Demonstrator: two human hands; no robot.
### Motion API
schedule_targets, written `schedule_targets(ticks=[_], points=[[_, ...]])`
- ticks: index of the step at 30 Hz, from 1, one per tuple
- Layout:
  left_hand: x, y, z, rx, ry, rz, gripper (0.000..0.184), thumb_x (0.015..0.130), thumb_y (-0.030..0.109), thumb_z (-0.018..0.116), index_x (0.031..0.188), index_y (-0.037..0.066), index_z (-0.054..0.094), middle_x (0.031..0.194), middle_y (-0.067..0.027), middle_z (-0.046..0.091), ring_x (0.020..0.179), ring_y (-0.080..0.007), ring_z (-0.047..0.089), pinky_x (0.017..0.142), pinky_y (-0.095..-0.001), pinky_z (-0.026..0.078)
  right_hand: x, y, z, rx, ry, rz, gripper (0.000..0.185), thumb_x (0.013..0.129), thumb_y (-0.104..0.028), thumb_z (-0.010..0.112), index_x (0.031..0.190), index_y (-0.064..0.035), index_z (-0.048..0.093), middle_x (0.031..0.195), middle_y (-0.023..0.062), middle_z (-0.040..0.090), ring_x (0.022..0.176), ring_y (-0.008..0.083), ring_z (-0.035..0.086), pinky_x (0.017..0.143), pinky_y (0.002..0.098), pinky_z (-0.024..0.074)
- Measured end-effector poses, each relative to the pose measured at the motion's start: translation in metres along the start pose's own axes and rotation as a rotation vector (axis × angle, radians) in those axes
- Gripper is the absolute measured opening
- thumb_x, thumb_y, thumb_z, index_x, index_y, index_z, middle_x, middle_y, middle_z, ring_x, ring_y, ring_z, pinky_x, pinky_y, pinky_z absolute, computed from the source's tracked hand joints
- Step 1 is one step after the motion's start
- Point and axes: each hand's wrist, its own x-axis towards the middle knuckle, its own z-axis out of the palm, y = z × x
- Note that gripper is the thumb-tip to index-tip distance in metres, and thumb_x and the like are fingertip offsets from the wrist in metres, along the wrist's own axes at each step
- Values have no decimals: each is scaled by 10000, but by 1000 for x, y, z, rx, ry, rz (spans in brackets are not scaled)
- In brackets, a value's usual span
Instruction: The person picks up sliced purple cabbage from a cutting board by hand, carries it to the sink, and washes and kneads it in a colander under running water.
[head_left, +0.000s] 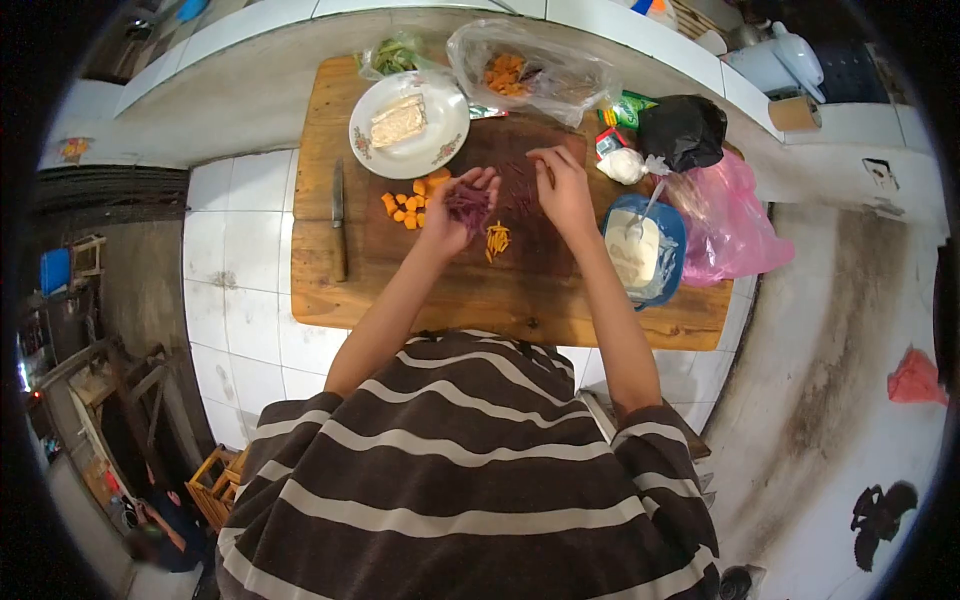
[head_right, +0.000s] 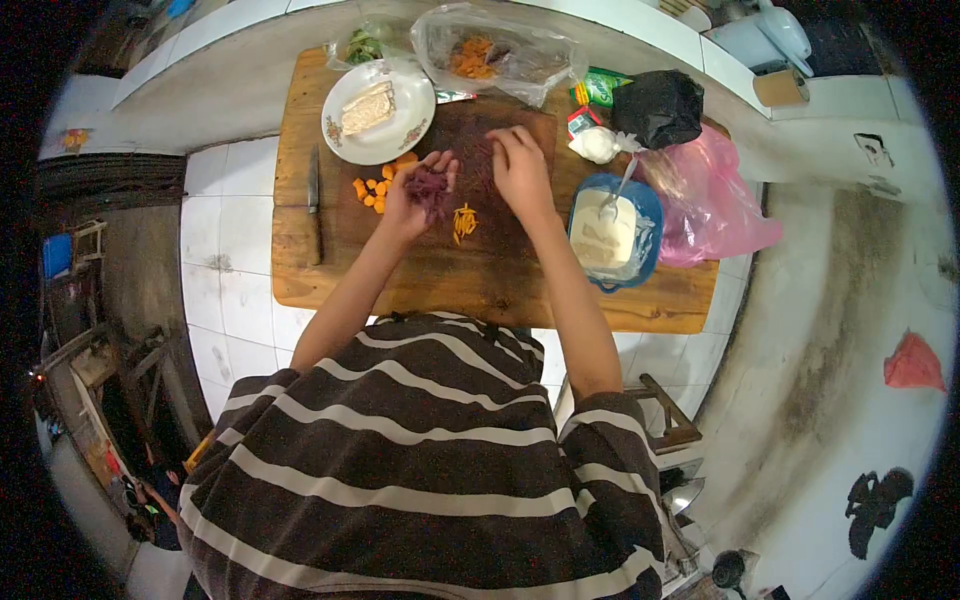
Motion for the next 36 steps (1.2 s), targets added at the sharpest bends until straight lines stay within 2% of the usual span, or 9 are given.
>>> schedule_targets(ticks=[1,4,8,11,17,20,23,26,36], points=[[-4,6,-12,-85,-15,11,363,927,170,456,1225,-36,441,1303,-176,495,1198,-335,491,974,-428,468,-5,25,9,-32,-68,-8,219,829,21,536,1025,-7,630,1041,172,588,955,345,583,832,417,472],[-24,21,-22,-90,-93,25,359,927,165,456,1218,-45,446,1313,-190,481,1208,-336,480,992,-428,456,-17,52,33,-206,-186,-143,388,805,33,538,1180,-56,578,1228,149,523,1137,336,506,967,414,421],[-50,33,-15,-52,32,57,283,934,143,450,1162,-23,474,1282,-183,501,1175,-324,501,996,-431,455,-16,52,58,-364,-183,-186,539,784,30,550,1301,-112,502,1394,105,415,1279,323,403,1067,426,349],[-58,34,-10,-65,85,92,284,944,154,439,1162,-19,494,1286,-182,501,1202,-318,489,1015,-432,447,-18,50,62,-434,-342,-348,510,791,17,559,1283,-110,515,1378,99,439,1267,312,421,1066,433,351],[-65,35,-19,-39,66,118,278,934,156,447,1125,-35,512,1266,-177,512,1203,-324,484,1001,-421,455,-26,89,34,-356,-584,-406,446,805,-28,581,1244,-100,542,1333,97,480,1253,301,436,1058,431,366],[-68,35,-16,-60,46,105,262,944,151,434,1112,-26,527,1279,-171,508,1198,-310,489,996,-414,456,-32,90,16,-312,-567,-293,372,826,-60,566,1195,-111,580,1313,98,489,1241,320,441,1036,430,380],[-68,31,-16,-67,30,93,253,953,150,423,1106,-13,541,1290,-164,506,1196,-298,493,989,-408,460,-31,75,14,-363,-286,-257,389,854,-129,589,1241,-118,552,1352,127,444,1272,359,390,1046,449,360],[-68,29,-15,-66,64,106,255,952,152,418,1106,-5,549,1285,-157,512,1196,-297,493,980,-411,462,-46,69,20,-410,-291,-201,404,886,-231,587,1269,-120,523,1403,150,382,1300,396,334,1066,473,339],[-69,29,-21,-56,60,119,304,929,169,447,1152,-31,503,1288,-188,494,1216,-327,471,997,-442,459,-70,79,28,-371,-370,-142,482,842,-172,646,1283,-70,481,1222,141,455,1155,357,439,916,421,470]])
